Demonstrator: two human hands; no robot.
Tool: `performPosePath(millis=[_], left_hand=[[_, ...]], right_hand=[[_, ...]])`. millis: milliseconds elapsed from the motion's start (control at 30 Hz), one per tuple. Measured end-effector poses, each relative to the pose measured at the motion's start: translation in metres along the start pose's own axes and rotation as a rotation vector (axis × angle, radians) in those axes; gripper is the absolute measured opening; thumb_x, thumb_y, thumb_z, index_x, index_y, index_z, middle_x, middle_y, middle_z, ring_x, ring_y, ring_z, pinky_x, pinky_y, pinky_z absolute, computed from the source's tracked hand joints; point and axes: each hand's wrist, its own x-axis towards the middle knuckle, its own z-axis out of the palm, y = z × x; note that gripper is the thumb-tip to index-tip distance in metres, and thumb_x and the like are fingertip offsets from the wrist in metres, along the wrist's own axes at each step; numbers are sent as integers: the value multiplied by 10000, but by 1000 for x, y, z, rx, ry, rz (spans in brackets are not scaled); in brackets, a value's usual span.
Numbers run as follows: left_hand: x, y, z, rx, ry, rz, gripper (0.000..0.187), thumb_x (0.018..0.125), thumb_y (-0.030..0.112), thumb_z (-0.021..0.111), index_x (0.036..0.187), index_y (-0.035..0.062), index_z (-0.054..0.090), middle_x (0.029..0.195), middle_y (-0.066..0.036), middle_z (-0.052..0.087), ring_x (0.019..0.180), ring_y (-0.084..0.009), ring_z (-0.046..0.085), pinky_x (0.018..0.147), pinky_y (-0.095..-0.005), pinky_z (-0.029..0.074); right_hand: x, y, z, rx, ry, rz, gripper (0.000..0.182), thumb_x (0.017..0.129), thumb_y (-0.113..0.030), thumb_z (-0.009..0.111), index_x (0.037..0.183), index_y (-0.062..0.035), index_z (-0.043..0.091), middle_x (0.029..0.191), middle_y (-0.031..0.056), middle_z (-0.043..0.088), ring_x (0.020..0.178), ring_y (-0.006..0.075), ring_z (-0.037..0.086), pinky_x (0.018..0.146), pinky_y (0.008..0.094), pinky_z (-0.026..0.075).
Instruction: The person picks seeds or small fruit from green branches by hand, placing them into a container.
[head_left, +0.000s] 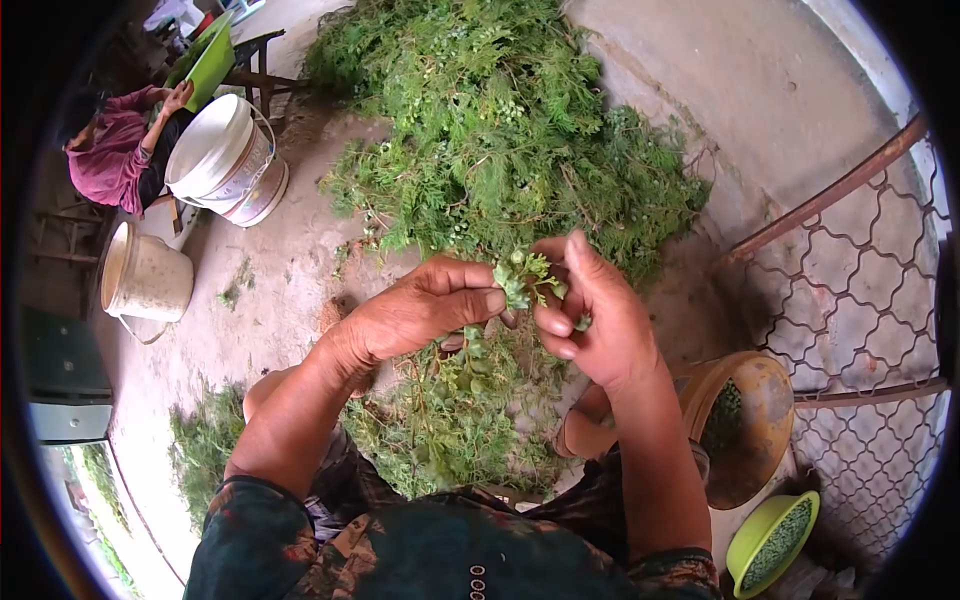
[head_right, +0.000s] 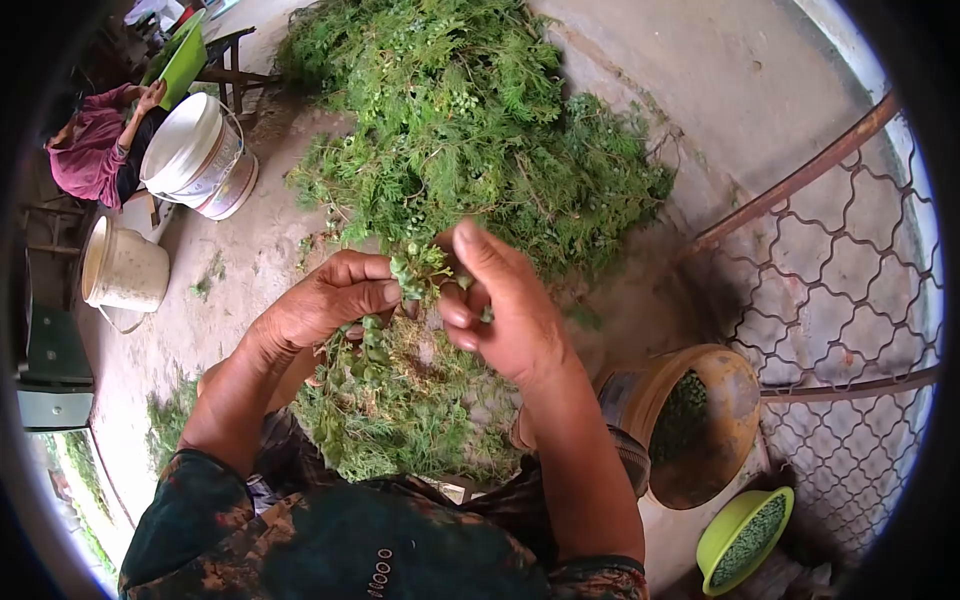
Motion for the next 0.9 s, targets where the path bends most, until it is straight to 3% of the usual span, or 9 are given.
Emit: performPosePath(millis=[133, 267, 333, 433, 533, 667, 800, 833, 900], left_hand=[[2, -6, -1, -47, -40, -34, 229, 916, 233, 533, 890, 29, 632, 635, 47, 487, 528, -34, 413, 476, -199, 345], [5, -8, -4, 9, -16, -4, 218, 915, 217, 536, 870, 26, 631, 615, 53, 470, 538, -23, 399, 477, -204, 339], [4, -11, -8, 25, -27, 21, 216, 915, 213, 537, 865, 25, 632, 610, 55, 465, 541, -21, 396, 478, -206, 338], [0, -2, -5, 9, -19, -79, 236, 918, 206, 533, 765, 35, 588, 614, 69, 455, 557, -17, 401, 492, -203, 346], [1, 1, -3, 6, -62, -91, 239, 918, 211, 532, 755, 39, 568, 614, 75, 444, 562, -14, 401, 497, -204, 353], [1, -6, -7, -22, -142, -110, 224, 914, 223, 536, 789, 41, 578, 615, 75, 443, 557, -17, 405, 502, -202, 365], [-2, 2, -6, -5, -201, -153, 207, 906, 227, 547, 800, 53, 582, 628, 78, 447, 559, -20, 410, 509, -195, 371], [-3, 2, -6, -33, -162, -161, 206, 904, 226, 550, 796, 54, 582, 632, 78, 451, 560, -21, 412, 509, -195, 371], [-4, 1, -9, -7, -162, -174, 205, 902, 225, 553, 798, 52, 586, 639, 77, 459, 565, -20, 417, 510, -195, 371]], right_hand=[[3, 0, -8, -97, -92, 43, 279, 828, -296, 657, 905, -51, 546, 670, -7, 487, 415, 29, 356, 330, 170, 238], [5, 2, -11, -135, 28, -65, 120, 861, -205, 599, 841, -105, 536, 670, -26, 486, 413, 13, 323, 336, 174, 228], [11, -14, -35, 203, -12, -121, 121, 841, -179, 582, 765, -107, 521, 668, -15, 498, 402, 16, 330, 324, 184, 272], [9, -28, -39, 244, -45, -187, 52, 831, -153, 569, 823, -106, 547, 727, 11, 536, 421, 26, 371, 324, 200, 301], [10, -12, -27, 38, 5, -81, 188, 878, -243, 485, 927, -70, 540, 774, 30, 486, 452, 48, 363, 347, 180, 284], [5, -1, -7, -437, 2, -20, 467, 859, -508, 513, 906, -45, 553, 742, -6, 464, 458, 32, 321, 369, 170, 239], [4, 7, -4, -649, -88, -88, 370, 867, -369, 588, 958, -12, 556, 655, -23, 472, 429, 13, 329, 361, 178, 276], [4, 4, -6, -517, -66, -57, 233, 865, -267, 608, 912, -44, 560, 670, -32, 496, 423, 24, 339, 359, 180, 285], [12, -8, -25, -332, 52, -158, 216, 865, -262, 603, 889, -54, 550, 687, -18, 509, 424, 30, 349, 355, 181, 285]])
